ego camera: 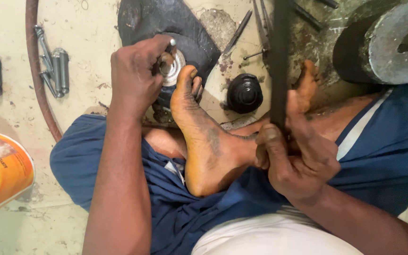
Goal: The person sits on the floor and uses a hammer to repeatedly strike a small metal piece held against a dark anvil. After hammering, the person picks up a white cylindrical object, inspects it, and places it on the floor.
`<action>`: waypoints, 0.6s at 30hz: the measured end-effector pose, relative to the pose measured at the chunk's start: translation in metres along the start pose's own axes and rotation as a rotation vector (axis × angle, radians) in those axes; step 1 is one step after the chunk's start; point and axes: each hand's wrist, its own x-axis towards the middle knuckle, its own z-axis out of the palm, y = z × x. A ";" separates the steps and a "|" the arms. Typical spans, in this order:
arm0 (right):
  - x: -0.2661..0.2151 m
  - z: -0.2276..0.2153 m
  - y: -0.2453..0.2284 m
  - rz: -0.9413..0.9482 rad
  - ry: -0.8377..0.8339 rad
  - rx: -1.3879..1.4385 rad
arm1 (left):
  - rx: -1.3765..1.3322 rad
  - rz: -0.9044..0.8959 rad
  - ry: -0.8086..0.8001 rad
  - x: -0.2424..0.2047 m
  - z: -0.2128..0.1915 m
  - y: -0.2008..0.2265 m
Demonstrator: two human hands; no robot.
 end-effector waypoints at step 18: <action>0.011 -0.004 -0.004 0.085 -0.023 -0.024 | -0.001 -0.035 -0.018 0.007 -0.003 0.012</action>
